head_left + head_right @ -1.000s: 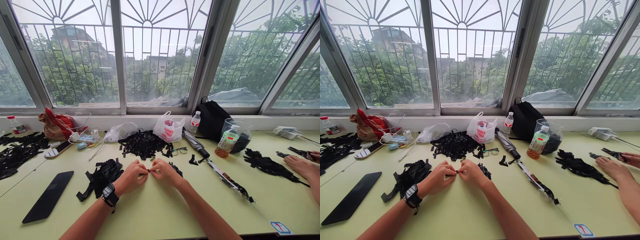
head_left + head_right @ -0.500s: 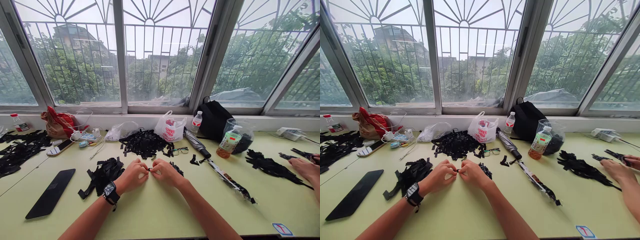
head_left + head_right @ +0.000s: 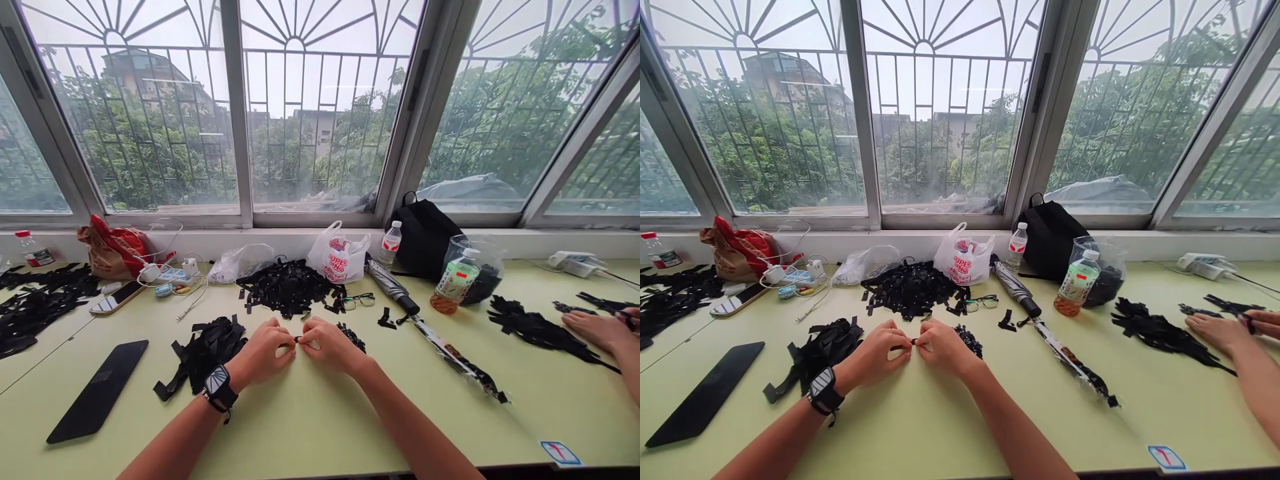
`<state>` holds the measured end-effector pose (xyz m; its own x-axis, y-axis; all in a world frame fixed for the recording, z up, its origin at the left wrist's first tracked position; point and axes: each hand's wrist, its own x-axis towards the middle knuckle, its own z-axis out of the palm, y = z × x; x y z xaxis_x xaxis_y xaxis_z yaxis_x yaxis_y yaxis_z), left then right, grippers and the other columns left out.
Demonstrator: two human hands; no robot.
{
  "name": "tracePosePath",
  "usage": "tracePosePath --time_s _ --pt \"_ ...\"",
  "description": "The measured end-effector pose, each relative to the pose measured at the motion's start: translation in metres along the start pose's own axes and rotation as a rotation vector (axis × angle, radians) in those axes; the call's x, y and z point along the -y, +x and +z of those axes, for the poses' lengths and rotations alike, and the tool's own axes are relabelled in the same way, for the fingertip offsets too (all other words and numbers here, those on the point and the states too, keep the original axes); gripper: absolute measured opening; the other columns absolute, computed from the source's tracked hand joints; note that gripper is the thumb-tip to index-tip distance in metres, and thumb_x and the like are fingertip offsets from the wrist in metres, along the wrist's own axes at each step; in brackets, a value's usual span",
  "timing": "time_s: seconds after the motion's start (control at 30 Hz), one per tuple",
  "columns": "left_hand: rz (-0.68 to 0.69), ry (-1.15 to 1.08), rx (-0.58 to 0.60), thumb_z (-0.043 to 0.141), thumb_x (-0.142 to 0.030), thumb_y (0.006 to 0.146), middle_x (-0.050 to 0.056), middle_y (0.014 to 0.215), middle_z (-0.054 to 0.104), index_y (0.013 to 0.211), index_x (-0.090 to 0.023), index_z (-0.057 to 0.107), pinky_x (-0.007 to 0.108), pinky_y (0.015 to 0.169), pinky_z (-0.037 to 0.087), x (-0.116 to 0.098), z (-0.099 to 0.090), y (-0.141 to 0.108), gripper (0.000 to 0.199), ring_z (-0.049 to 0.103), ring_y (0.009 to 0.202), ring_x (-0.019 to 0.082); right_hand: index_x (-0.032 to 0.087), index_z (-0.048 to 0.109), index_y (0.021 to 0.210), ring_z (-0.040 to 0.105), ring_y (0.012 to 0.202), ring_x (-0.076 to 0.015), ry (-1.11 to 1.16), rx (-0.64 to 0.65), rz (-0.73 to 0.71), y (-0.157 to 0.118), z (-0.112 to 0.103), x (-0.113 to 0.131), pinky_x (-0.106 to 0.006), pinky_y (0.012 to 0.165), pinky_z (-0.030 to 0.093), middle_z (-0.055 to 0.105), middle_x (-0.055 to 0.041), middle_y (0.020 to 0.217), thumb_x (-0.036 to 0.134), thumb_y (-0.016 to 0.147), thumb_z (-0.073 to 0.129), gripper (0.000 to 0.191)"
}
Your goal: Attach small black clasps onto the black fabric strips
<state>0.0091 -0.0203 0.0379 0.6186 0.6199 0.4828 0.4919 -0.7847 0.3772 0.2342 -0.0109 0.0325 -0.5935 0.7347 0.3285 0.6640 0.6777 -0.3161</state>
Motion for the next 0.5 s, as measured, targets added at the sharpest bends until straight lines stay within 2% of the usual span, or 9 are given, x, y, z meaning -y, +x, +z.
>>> tracePosePath --time_s 0.13,0.3,0.5 --pt "-0.021 0.001 0.047 0.062 -0.020 0.092 0.003 0.094 0.074 0.111 -0.029 0.074 0.037 0.084 0.045 -0.004 -0.003 0.000 0.024 0.058 0.090 0.022 0.023 0.080 0.090 0.062 0.090 -0.0186 0.037 0.001 0.012 0.000 0.001 -0.001 -0.028 0.078 0.045 0.070 -0.0042 0.093 0.013 0.087 0.062 0.021" --pt "0.009 0.032 0.090 0.057 -0.021 0.096 0.003 0.099 0.072 0.095 -0.027 0.077 0.036 0.085 0.046 -0.005 -0.004 0.000 0.020 0.055 0.090 0.021 0.022 0.078 0.084 0.062 0.087 -0.0186 0.075 -0.026 0.055 -0.001 -0.008 -0.010 -0.028 0.078 0.045 0.070 -0.0036 0.090 0.013 0.085 0.062 0.018" --pt "0.011 0.027 0.067 0.057 -0.021 0.096 0.004 0.098 0.071 0.093 -0.027 0.076 0.037 0.085 0.047 -0.003 0.000 0.000 0.020 0.054 0.091 0.022 0.020 0.075 0.083 0.063 0.086 -0.0210 0.004 -0.189 0.210 -0.008 -0.038 -0.050 -0.030 0.076 0.044 0.070 -0.0055 0.087 0.015 0.088 0.055 0.020"
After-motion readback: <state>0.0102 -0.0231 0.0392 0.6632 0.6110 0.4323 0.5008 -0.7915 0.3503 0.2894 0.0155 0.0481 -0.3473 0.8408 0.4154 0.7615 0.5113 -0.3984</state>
